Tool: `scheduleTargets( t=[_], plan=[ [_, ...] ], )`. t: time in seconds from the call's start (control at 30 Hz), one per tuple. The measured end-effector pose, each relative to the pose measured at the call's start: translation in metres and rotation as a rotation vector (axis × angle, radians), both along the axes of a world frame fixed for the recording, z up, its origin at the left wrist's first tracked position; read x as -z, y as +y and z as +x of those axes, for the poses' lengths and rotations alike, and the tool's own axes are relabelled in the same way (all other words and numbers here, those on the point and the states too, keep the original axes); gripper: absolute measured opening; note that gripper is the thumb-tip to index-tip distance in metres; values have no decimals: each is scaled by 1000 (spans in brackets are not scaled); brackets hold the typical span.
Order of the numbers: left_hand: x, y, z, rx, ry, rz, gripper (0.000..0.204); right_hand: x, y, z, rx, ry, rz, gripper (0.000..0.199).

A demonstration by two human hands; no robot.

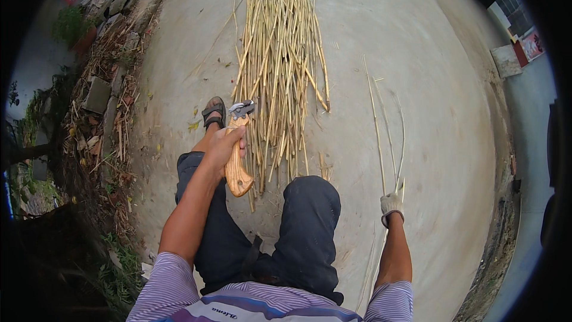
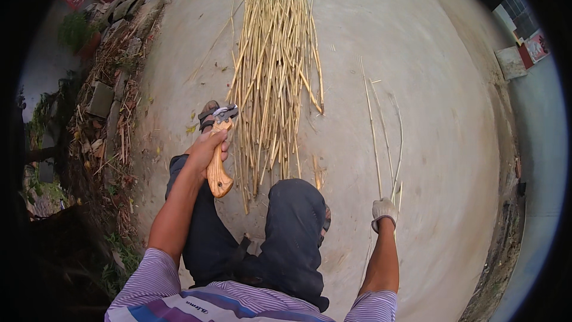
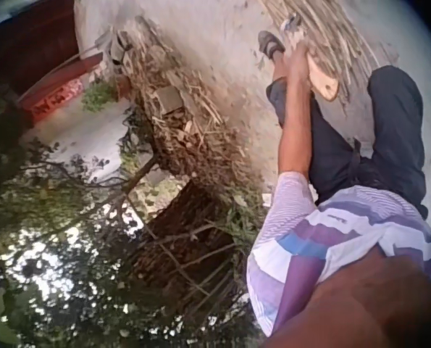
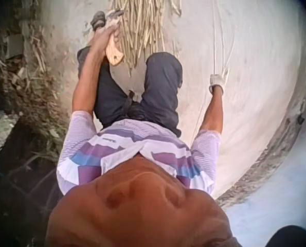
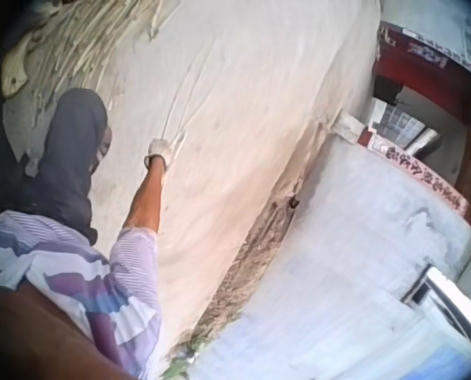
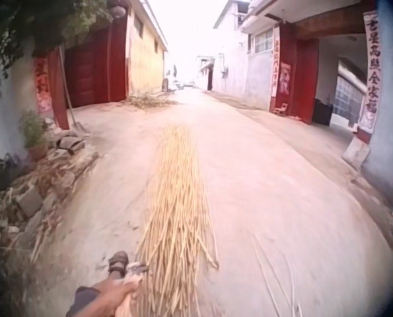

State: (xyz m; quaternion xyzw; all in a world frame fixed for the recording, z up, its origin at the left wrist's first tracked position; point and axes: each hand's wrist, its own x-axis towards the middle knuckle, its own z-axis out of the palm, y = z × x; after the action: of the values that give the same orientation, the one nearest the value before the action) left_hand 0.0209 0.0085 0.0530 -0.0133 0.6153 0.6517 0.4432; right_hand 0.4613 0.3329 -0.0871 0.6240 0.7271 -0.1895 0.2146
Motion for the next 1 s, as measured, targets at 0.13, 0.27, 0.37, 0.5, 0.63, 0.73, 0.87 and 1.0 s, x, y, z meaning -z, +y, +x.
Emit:
scheduleTargets(
  t=[0.13, 0.27, 0.37, 0.5, 0.63, 0.73, 0.87, 1.0],
  plan=[
    [6, -8, -10, -109, -27, 60, 19, 61, -13, -91, -227, 249, -222, 40],
    [-10, -18, -18, -167, -95, 100, 22, 29, -54, -223, -161, 440, -711, 34],
    [-12, -23, -19, -170, -137, 138, 23, 21, -70, -300, -63, 580, -978, 32],
    [-23, -30, -17, -141, -200, 127, 26, 33, -89, -388, -268, 505, -946, 36],
    [-38, -34, -19, -97, -245, 104, 27, 92, -108, -439, -961, 274, -775, 35],
    [-39, -39, -25, -53, -305, 164, 32, 168, -117, -453, -1206, 267, -645, 34],
    [-44, -44, -32, -15, -323, 95, 32, 137, -134, -471, -1152, 148, -550, 45],
    [-40, -48, -31, -19, -294, 126, 33, 188, -126, -450, -996, 211, -396, 35]
  ],
)
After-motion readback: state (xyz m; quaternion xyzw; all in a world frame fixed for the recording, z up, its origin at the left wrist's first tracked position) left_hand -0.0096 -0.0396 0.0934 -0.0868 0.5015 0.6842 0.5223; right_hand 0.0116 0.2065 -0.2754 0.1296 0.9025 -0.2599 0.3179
